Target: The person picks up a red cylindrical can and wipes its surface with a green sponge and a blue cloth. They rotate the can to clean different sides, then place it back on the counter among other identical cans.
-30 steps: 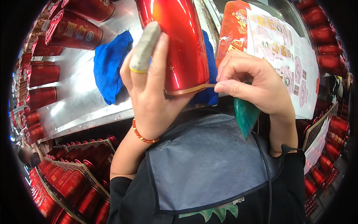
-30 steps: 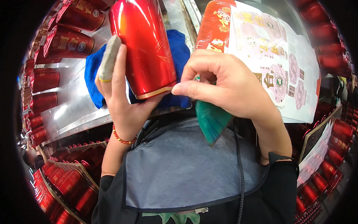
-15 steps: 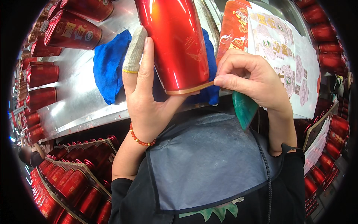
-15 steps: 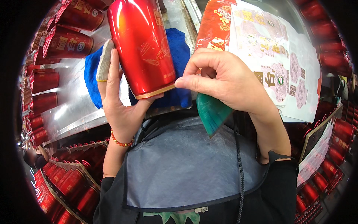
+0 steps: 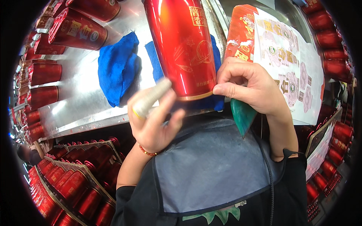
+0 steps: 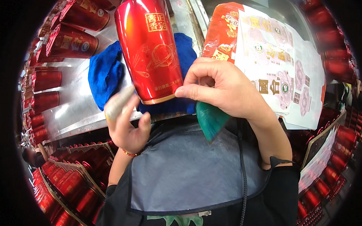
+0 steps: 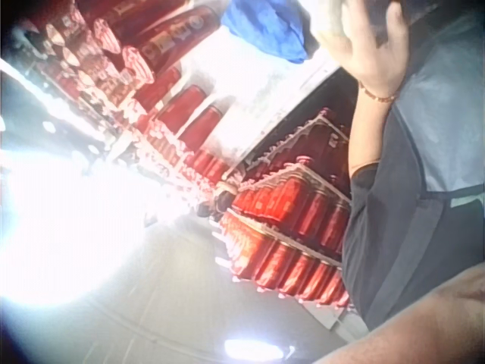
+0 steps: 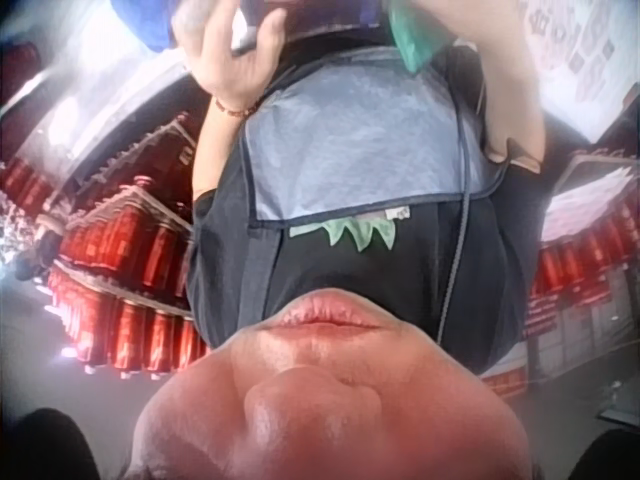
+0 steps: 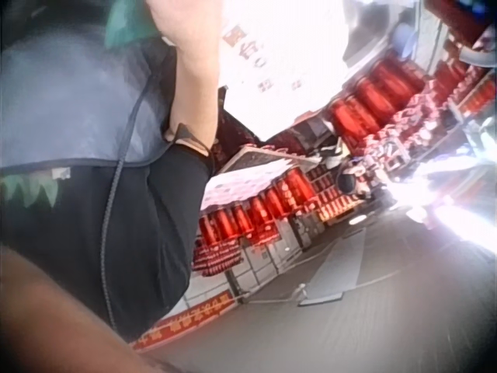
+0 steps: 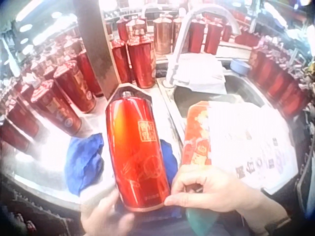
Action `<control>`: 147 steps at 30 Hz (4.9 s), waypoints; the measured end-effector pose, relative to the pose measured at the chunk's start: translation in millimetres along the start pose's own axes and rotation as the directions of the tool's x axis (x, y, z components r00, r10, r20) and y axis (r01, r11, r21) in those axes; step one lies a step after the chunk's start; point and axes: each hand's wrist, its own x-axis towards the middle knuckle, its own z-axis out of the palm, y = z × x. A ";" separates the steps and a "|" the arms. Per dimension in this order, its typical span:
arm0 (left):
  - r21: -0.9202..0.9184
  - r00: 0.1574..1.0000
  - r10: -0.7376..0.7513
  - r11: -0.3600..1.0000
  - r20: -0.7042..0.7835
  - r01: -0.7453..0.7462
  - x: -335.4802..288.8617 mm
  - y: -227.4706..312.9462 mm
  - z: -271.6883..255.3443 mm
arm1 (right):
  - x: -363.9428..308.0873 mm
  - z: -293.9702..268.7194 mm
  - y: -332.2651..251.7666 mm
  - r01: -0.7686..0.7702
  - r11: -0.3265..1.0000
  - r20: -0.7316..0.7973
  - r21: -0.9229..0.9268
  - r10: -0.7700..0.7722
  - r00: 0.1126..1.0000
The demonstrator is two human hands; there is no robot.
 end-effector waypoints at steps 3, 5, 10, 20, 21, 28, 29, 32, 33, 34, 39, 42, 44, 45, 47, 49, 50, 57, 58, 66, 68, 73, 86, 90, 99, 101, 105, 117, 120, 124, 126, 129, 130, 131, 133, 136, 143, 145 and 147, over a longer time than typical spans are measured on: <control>-0.038 0.994 0.108 0.993 -0.015 -0.109 -6.1 3.1 0.2 | -0.4 -1.1 -3.9 -0.047 0.999 0.030 0.020 0.046 0.998; 0.027 0.998 0.031 0.999 -0.061 -0.030 4.6 2.8 4.7 | -2.9 -4.1 -9.1 -0.080 0.997 0.066 0.023 0.078 0.995; 0.006 0.994 -0.102 0.995 -0.038 0.102 30.8 1.9 15.0 | -9.0 -6.4 -21.4 -0.055 0.997 0.046 0.059 0.053 0.998; -0.036 0.985 -0.170 0.985 -0.020 0.170 33.5 2.1 18.5 | -4.3 -2.5 -9.1 -0.077 0.997 0.026 0.025 0.077 0.997; -0.051 0.984 -0.178 0.983 -0.024 0.177 32.7 1.5 19.2 | -3.3 -0.8 -7.8 -0.048 0.998 0.009 0.027 0.048 0.999; -0.015 0.992 -0.113 0.994 -0.051 0.112 20.7 1.6 15.7 | -0.9 3.3 0.6 -0.007 0.999 -0.020 0.046 0.008 1.000; 0.040 0.998 -0.042 0.998 -0.049 0.044 12.9 2.5 9.9 | -1.0 3.2 1.3 -0.003 0.999 -0.025 0.047 0.005 1.000; 0.089 0.991 0.132 0.988 -0.027 -0.129 4.1 7.9 -1.1 | -1.1 4.9 1.0 -0.013 0.997 -0.031 0.080 0.016 0.999; 0.098 0.982 0.185 0.979 -0.036 -0.181 3.4 8.6 -1.9 | -1.3 4.2 -1.0 -0.048 0.996 -0.010 0.074 0.049 0.999; 0.090 0.973 0.221 0.972 -0.059 -0.216 5.0 9.7 0.4 | -2.2 2.3 -3.7 -0.082 0.994 0.011 0.068 0.082 0.997; 0.039 0.926 0.364 0.932 -0.105 -0.362 22.9 8.0 15.3 | -3.8 1.2 -6.3 -0.175 0.979 0.030 0.104 0.173 0.984; 0.104 0.971 0.220 0.972 -0.098 -0.210 35.6 15.5 24.3 | -3.2 1.4 -5.3 -0.196 0.970 0.033 0.143 0.193 0.981; 0.150 0.996 0.065 0.987 -0.068 -0.054 46.1 11.6 26.7 | -4.0 0.6 -7.2 -0.211 0.968 0.023 0.134 0.210 0.977; 0.126 0.999 -0.004 0.992 -0.053 0.011 47.9 8.4 26.6 | -3.7 0.3 -7.7 -0.218 0.967 0.023 0.130 0.217 0.976; 0.012 0.992 -0.118 0.993 -0.041 0.118 41.5 8.1 27.0 | -4.8 -1.1 -1.9 -0.186 0.973 -0.015 0.140 0.189 0.982; -0.101 0.986 -0.163 0.982 -0.019 0.161 33.1 -0.9 25.3 | -6.4 -5.1 -2.5 -0.192 0.975 -0.041 0.110 0.197 0.980; -0.155 0.982 -0.186 0.971 -0.007 0.183 29.0 -5.4 24.3 | -8.1 -8.6 -7.2 -0.207 0.972 -0.026 0.111 0.211 0.977; -0.454 0.960 -0.224 0.847 0.169 0.278 19.3 -20.2 14.1 | -2.8 3.0 -1.3 -0.067 0.984 -0.042 0.165 0.075 0.996; -0.514 0.949 -0.271 0.797 0.164 0.317 18.2 -19.0 16.4 | -1.8 2.8 -1.3 -0.079 0.985 -0.030 0.155 0.084 0.996; -0.624 0.880 -0.441 0.642 0.175 0.446 23.6 -1.2 21.3 | 1.9 0.9 -4.3 -0.139 0.981 -0.006 0.134 0.141 0.990; -0.642 0.870 -0.456 0.613 0.188 0.460 24.5 0.5 21.3 | 1.9 0.7 -4.4 -0.127 0.982 -0.001 0.140 0.128 0.992; -0.652 0.857 -0.476 0.589 0.196 0.476 26.7 3.0 20.1 | 3.5 0.2 -4.8 -0.105 0.983 0.022 0.148 0.102 0.994; -0.607 0.850 -0.486 0.619 0.204 0.499 24.1 2.5 17.8 | 4.2 0.3 -4.6 -0.112 0.981 0.030 0.160 0.109 0.994; -0.587 0.876 -0.471 0.682 0.102 0.436 25.7 10.2 14.9 | 3.8 1.0 -1.1 -0.113 0.982 0.005 0.150 0.114 0.994; -0.155 0.996 -0.050 0.987 -0.077 0.037 -12.6 5.0 -3.2 | 5.0 -0.2 -3.3 -0.143 0.977 0.024 0.159 0.141 0.990; -0.091 0.998 0.063 0.994 -0.024 -0.065 -5.3 4.6 -5.4 | 5.0 -0.6 -1.3 -0.134 0.979 0.026 0.154 0.131 0.991; 0.007 0.982 0.189 0.982 -0.011 -0.189 0.9 6.9 -1.5 | 5.5 -0.1 -1.4 -0.147 0.976 0.031 0.160 0.143 0.989; -0.051 0.989 -0.122 0.992 -0.083 0.118 37.8 5.5 23.5 | 9.4 -9.8 -4.4 -0.018 0.996 -0.052 0.084 0.023 0.998; -0.187 0.981 -0.175 0.970 -0.078 0.158 26.4 -3.1 29.4 | 12.9 -13.8 1.8 0.061 0.998 -0.108 0.001 -0.061 0.992; -0.409 0.965 -0.263 0.880 0.007 0.243 17.0 -8.4 30.4 | 11.0 -2.9 -6.5 0.037 0.998 -0.076 0.047 -0.033 0.997; -0.499 0.949 -0.296 0.810 0.107 0.309 13.3 -11.5 22.1 | 10.8 2.4 -9.3 0.012 0.998 -0.056 0.061 -0.008 0.998; -0.798 0.785 -0.549 0.317 0.286 0.512 12.6 1.3 19.4 | 10.0 5.5 -15.2 -0.029 0.998 -0.051 -0.049 0.026 0.998; -0.803 0.770 -0.565 0.290 0.296 0.521 13.8 4.6 19.6 | 11.0 5.8 -17.1 -0.047 0.998 -0.047 -0.046 0.044 0.998; -0.807 0.755 -0.580 0.264 0.305 0.529 14.5 7.3 20.1 | 12.1 6.9 -13.0 -0.017 1.000 -0.066 -0.016 0.016 0.998; -0.815 0.749 -0.586 0.240 0.311 0.527 17.1 10.9 21.1 | 13.3 8.7 -1.5 0.042 0.998 -0.114 0.039 -0.037 0.993; -0.807 0.759 -0.576 0.269 0.302 0.525 18.7 12.8 21.0 | 13.5 9.6 -3.1 0.033 0.998 -0.105 0.059 -0.027 0.994; -0.783 0.769 -0.573 0.324 0.283 0.530 17.7 10.7 21.1 | 14.8 8.7 -1.6 0.053 0.995 -0.097 0.081 -0.045 0.994; -0.780 0.774 -0.569 0.337 0.278 0.528 17.9 10.3 21.1 | 15.0 8.5 -1.5 0.051 0.996 -0.097 0.073 -0.044 0.994; -0.778 0.782 -0.560 0.349 0.273 0.522 18.7 9.7 21.0 | 14.8 7.8 -1.1 0.049 0.996 -0.093 0.070 -0.042 0.995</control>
